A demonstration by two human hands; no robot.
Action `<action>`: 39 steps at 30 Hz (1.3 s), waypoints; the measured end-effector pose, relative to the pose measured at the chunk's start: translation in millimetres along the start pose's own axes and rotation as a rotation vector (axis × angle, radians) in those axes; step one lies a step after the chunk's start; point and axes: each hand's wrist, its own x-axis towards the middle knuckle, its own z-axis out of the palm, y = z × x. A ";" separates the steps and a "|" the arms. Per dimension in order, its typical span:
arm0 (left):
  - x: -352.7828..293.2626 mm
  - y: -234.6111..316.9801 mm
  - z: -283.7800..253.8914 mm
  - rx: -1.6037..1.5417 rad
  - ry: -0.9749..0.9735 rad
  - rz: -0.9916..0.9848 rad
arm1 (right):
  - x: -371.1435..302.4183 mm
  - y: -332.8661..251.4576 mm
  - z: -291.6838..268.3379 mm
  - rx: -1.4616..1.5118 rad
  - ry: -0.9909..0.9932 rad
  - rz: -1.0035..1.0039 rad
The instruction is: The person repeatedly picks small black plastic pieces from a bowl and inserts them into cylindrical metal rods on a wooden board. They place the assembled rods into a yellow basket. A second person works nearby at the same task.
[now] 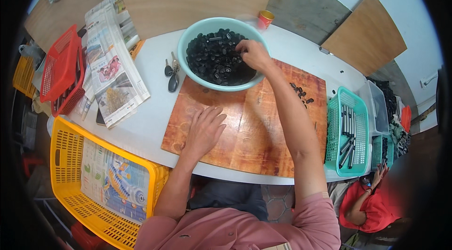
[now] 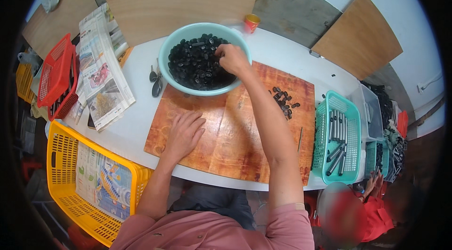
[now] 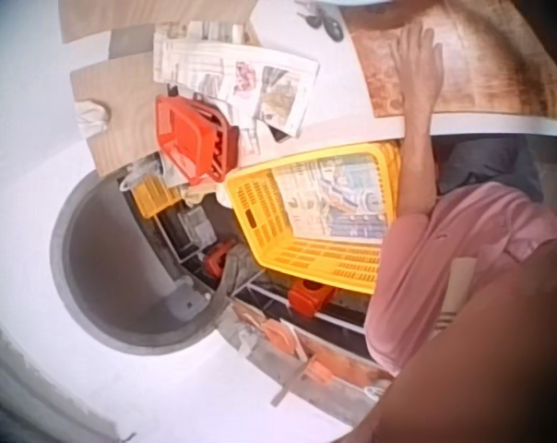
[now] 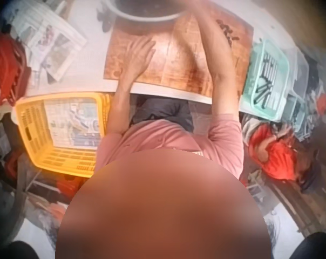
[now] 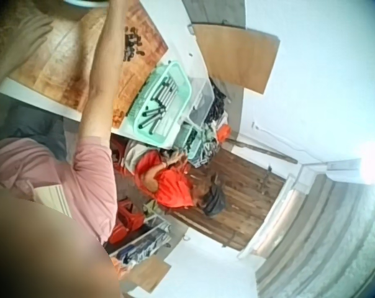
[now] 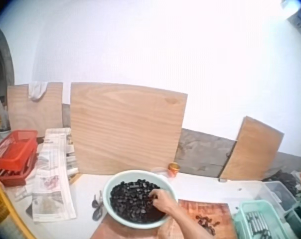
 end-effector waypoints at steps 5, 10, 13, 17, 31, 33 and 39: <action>1.8 1.6 -1.6 0.009 -0.012 -0.018 | 0.8 -17.5 7.5 -0.035 -0.205 -0.136; 4.2 2.6 -1.9 0.018 -0.013 -0.011 | 0.9 -49.1 56.9 0.027 -0.255 -0.344; 4.4 1.8 -3.0 0.015 -0.012 -0.017 | 7.4 -62.0 58.0 -0.254 -0.311 -0.256; 4.2 1.1 -1.7 -0.010 -0.005 -0.020 | 20.9 -44.7 51.7 -0.324 -0.228 -0.155; 4.3 1.6 -1.6 -0.016 -0.016 -0.040 | 19.6 14.8 -40.0 -0.269 0.150 -0.005; 4.3 1.8 -2.6 -0.014 -0.019 -0.039 | 23.4 12.8 -44.4 -0.250 0.089 0.033; 5.3 2.7 -4.2 -0.017 -0.029 -0.044 | 45.0 21.0 -12.3 -0.337 -0.051 0.099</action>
